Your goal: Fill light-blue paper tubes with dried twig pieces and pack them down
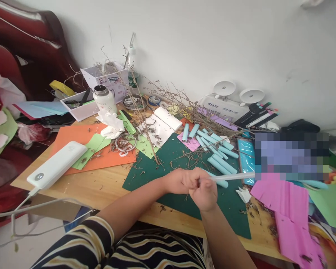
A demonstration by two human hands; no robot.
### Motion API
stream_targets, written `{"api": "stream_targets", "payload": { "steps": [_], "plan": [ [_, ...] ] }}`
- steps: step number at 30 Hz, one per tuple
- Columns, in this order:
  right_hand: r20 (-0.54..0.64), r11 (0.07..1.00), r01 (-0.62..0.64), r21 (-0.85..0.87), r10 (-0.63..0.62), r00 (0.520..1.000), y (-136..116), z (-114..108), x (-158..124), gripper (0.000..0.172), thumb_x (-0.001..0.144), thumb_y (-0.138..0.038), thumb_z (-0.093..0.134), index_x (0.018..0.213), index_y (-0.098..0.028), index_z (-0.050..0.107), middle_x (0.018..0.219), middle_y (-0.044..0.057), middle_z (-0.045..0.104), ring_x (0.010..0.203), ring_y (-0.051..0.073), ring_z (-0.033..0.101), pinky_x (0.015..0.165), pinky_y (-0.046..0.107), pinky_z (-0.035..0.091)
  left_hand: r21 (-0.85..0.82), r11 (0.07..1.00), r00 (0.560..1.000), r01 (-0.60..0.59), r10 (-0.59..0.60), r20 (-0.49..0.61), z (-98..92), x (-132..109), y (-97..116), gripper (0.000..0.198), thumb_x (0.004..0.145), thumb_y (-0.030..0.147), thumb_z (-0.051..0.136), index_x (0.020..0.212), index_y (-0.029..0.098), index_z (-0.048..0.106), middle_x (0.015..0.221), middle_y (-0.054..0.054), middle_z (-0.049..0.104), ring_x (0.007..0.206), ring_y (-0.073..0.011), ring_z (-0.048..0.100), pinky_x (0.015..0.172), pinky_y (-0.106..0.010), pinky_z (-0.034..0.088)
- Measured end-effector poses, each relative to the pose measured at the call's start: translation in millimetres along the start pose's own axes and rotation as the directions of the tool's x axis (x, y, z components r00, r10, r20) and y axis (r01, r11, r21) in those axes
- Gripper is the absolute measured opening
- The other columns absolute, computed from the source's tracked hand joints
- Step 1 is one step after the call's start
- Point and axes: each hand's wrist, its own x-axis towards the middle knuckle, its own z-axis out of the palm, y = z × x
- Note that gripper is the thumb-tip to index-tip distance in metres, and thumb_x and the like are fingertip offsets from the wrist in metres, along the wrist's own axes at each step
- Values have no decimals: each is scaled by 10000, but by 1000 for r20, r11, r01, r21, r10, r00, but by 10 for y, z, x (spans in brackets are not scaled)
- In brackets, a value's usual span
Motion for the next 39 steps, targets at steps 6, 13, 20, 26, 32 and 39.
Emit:
{"api": "stream_targets", "payload": {
  "steps": [6, 13, 20, 26, 32, 39],
  "plan": [
    [-80, 1000, 26, -12, -27, 996, -536, 30, 106, 492, 733, -604, 352, 490, -184, 270, 444, -55, 170, 378, 74, 192, 400, 235, 172, -61, 995, 996, -73, 69, -59, 43, 4, -58, 70, 608, 165, 553, 599, 127, 495, 529, 45, 488, 511, -50, 425, 506, -141, 368],
    [-72, 996, 8, 91, -1, 997, -416, -26, 106, 479, 750, -597, 324, 501, -190, 285, 433, -59, 170, 366, 71, 160, 378, 233, 147, -102, 989, 993, -105, 98, -72, 31, 0, -38, 53, 597, 155, 528, 592, 130, 481, 506, 50, 460, 495, -45, 407, 489, -138, 347],
    [-13, 990, -26, 142, 28, 1000, -162, 51, -9, 436, 780, -557, 313, 538, -194, 308, 458, -59, 196, 393, 74, 193, 403, 235, 182, -66, 985, 987, -160, 159, -10, 47, -21, -113, 81, 613, 199, 559, 671, 153, 526, 666, 37, 554, 647, -74, 495, 628, -142, 393],
    [-15, 985, 49, 164, -47, 999, -364, 29, -4, 449, 780, -557, 311, 527, -190, 263, 464, -56, 183, 400, 76, 185, 407, 242, 181, -16, 994, 994, -109, 109, -11, 29, 0, -65, 69, 595, 150, 549, 648, 136, 508, 547, 49, 498, 521, -52, 440, 504, -136, 356],
    [21, 993, -79, 91, 77, 997, -246, 40, 0, 410, 784, -523, 349, 549, -187, 342, 486, -49, 246, 425, 76, 240, 431, 239, 203, 20, 996, 993, -92, 90, 72, 2, -17, -18, 108, 642, 210, 544, 728, 147, 564, 714, 18, 591, 669, -98, 517, 625, -164, 409],
    [33, 989, -37, 142, 33, 999, -247, -11, 57, 397, 799, -492, 346, 547, -186, 321, 466, -60, 214, 397, 65, 201, 396, 223, 179, -3, 997, 997, -72, 72, 12, 20, -12, -31, 64, 585, 145, 564, 645, 129, 547, 615, 29, 566, 596, -79, 501, 589, -152, 402]
  ]
}}
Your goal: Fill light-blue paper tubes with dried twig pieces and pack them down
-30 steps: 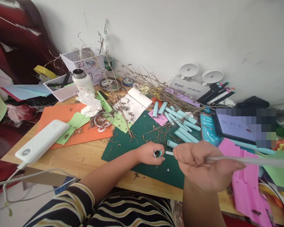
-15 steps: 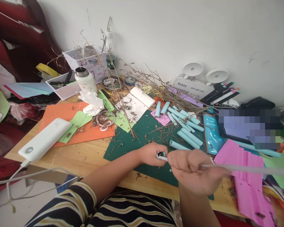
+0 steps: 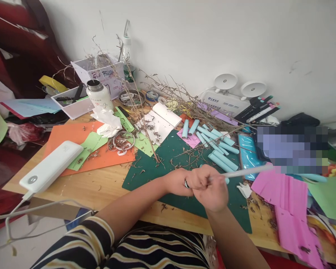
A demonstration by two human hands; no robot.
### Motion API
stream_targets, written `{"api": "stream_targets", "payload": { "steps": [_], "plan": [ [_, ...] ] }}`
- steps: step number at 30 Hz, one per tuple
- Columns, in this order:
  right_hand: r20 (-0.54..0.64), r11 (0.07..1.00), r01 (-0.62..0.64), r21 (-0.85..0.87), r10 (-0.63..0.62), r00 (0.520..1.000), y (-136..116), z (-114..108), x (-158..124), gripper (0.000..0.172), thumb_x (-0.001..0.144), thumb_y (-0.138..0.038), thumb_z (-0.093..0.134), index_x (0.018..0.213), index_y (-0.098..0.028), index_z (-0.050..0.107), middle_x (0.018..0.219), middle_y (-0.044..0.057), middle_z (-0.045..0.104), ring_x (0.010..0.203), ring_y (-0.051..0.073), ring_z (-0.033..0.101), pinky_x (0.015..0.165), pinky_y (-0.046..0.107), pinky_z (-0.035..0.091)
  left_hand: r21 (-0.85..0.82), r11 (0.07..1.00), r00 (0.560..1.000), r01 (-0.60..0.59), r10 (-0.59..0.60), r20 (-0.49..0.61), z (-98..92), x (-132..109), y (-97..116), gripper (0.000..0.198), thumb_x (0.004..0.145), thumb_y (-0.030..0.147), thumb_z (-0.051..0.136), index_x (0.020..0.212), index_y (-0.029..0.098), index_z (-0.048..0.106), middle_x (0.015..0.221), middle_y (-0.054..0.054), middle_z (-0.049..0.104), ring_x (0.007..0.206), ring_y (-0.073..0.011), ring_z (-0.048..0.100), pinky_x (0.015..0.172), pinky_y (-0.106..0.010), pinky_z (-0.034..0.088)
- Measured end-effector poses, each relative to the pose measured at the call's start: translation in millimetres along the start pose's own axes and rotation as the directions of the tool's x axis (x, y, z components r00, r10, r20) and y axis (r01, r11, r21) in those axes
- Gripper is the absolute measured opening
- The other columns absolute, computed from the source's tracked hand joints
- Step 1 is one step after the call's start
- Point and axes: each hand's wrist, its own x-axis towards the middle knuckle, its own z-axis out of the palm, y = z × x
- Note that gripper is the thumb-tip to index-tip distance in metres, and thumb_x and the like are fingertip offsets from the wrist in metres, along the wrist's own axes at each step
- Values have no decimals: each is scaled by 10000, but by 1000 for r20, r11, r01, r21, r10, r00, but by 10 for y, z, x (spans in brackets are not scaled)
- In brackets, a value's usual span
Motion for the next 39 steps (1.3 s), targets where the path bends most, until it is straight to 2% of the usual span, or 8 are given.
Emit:
{"api": "stream_targets", "payload": {
  "steps": [4, 11, 15, 19, 23, 28, 31, 39],
  "plan": [
    [-12, 998, 63, -32, -63, 998, -23, -9, -2, 404, 791, -496, 353, 538, -184, 307, 472, -57, 205, 410, 69, 218, 410, 232, 196, -23, 1000, 1000, -11, 10, -20, 0, -12, -2, 51, 577, 123, 546, 620, 125, 518, 568, 39, 524, 556, -61, 466, 547, -138, 381],
    [-43, 996, 39, -83, -42, 998, -66, -5, -5, 403, 784, -472, 388, 518, -184, 296, 472, -53, 201, 417, 76, 224, 415, 242, 205, -70, 996, 998, -53, 50, -40, 11, -3, -18, 53, 613, 174, 531, 612, 131, 500, 542, 42, 499, 520, -52, 440, 516, -140, 360],
    [-29, 994, -35, -100, 33, 999, -87, 8, -9, 365, 807, -430, 370, 537, -188, 329, 469, -52, 232, 405, 74, 222, 397, 234, 195, -30, 1000, 1000, -5, 5, -16, 23, 7, -34, 67, 580, 158, 558, 607, 131, 503, 566, 38, 517, 564, -62, 465, 553, -141, 375],
    [-71, 996, 44, -82, -50, 996, -97, 19, -33, 415, 800, -479, 347, 514, -185, 281, 467, -55, 191, 405, 76, 208, 402, 237, 207, -34, 999, 1000, -20, 19, -9, 10, 5, -26, 70, 616, 175, 535, 669, 131, 523, 585, 34, 534, 549, -57, 464, 531, -139, 368],
    [-53, 997, -38, -72, 35, 998, -63, 10, -44, 391, 797, -458, 363, 524, -190, 287, 458, -57, 205, 388, 73, 209, 384, 229, 188, -7, 1000, 1000, 26, -26, 12, -3, 4, -3, 91, 583, 169, 571, 649, 137, 518, 594, 34, 541, 579, -68, 478, 555, -145, 372],
    [-62, 985, 167, -44, -169, 984, -365, 14, -23, 463, 809, -462, 346, 499, -171, 163, 440, -60, 140, 375, 64, 180, 383, 239, 207, -34, 999, 1000, -5, 4, -15, -20, -5, 31, 92, 647, 211, 531, 611, 145, 479, 543, 45, 489, 506, -45, 415, 511, -142, 346],
    [-65, 979, 196, -52, -200, 978, -465, 30, -23, 451, 816, -456, 336, 510, -175, 160, 445, -58, 150, 372, 61, 173, 375, 244, 196, -34, 999, 999, -15, 14, -34, -24, -10, 32, 102, 644, 215, 535, 605, 146, 471, 524, 52, 466, 500, -43, 405, 502, -139, 340],
    [-55, 994, 77, -72, -81, 995, 53, 9, -26, 407, 791, -495, 350, 529, -192, 279, 466, -56, 199, 396, 75, 205, 393, 242, 186, -59, 998, 999, -30, 28, -33, 27, 7, -43, 69, 575, 139, 552, 627, 128, 509, 588, 37, 531, 556, -55, 459, 548, -135, 373]
  ]
}}
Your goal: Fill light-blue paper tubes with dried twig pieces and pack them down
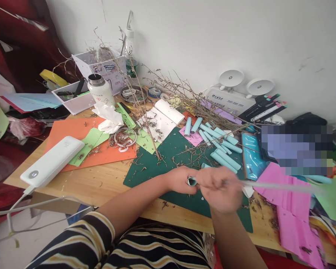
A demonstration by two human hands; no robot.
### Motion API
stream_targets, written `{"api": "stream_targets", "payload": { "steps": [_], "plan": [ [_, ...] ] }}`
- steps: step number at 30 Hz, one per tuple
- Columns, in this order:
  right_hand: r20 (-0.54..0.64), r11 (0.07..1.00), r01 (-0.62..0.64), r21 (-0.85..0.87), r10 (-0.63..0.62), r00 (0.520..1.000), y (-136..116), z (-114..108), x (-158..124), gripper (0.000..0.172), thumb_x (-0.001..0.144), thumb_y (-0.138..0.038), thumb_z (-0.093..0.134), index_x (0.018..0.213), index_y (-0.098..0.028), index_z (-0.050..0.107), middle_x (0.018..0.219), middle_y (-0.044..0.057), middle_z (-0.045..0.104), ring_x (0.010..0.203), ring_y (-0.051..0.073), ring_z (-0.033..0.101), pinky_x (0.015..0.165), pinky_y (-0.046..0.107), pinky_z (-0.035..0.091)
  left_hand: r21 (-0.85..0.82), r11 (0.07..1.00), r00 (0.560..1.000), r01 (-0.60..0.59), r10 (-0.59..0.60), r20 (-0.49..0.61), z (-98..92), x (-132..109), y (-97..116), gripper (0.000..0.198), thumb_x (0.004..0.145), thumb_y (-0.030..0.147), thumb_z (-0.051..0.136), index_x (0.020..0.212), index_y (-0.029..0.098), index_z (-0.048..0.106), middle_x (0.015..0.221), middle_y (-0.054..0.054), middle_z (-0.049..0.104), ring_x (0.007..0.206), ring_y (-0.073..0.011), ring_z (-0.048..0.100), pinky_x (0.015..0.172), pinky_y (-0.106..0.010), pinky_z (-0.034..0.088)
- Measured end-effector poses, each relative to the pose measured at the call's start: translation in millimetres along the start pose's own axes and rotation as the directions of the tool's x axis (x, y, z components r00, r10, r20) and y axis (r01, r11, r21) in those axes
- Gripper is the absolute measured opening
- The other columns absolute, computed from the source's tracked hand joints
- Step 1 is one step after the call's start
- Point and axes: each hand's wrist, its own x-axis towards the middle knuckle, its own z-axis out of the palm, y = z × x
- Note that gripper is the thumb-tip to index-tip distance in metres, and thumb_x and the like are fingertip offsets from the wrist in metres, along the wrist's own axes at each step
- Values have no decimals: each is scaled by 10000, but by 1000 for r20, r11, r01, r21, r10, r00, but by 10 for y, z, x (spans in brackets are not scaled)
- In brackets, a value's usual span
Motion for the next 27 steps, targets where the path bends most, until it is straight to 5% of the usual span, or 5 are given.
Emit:
{"api": "stream_targets", "payload": {
  "steps": [4, 11, 20, 27],
  "plan": [
    [-36, 999, -23, -25, 22, 999, -28, 7, 9, 410, 787, -503, 348, 529, -189, 297, 458, -56, 215, 392, 72, 218, 396, 236, 205, 5, 1000, 1000, 1, -1, 11, -9, -1, 16, 50, 583, 131, 546, 626, 128, 520, 603, 31, 549, 564, -57, 462, 569, -140, 381],
    [-71, 981, 168, -101, -176, 982, -517, 30, -12, 463, 796, -484, 357, 500, -175, 180, 447, -55, 136, 370, 63, 171, 362, 231, 192, 36, 999, 1000, 11, -11, -7, -41, -17, 81, 118, 657, 241, 523, 608, 147, 471, 540, 44, 481, 506, -47, 408, 504, -144, 340],
    [-82, 985, 0, -175, -14, 997, 12, 24, -59, 377, 772, -498, 384, 539, -205, 341, 463, -46, 256, 401, 94, 297, 385, 236, 239, 6, 1000, 1000, 6, -6, 21, -19, 3, 25, 77, 583, 150, 560, 647, 132, 521, 610, 28, 539, 602, -73, 486, 579, -149, 382],
    [-148, 979, 147, -143, -168, 975, -546, -43, -20, 410, 805, -498, 318, 529, -194, 311, 410, -52, 254, 325, 75, 259, 335, 215, 250, 33, 999, 999, 39, -39, -8, -38, -10, 86, 97, 640, 208, 540, 608, 140, 478, 531, 49, 478, 497, -44, 413, 499, -140, 348]
  ]
}}
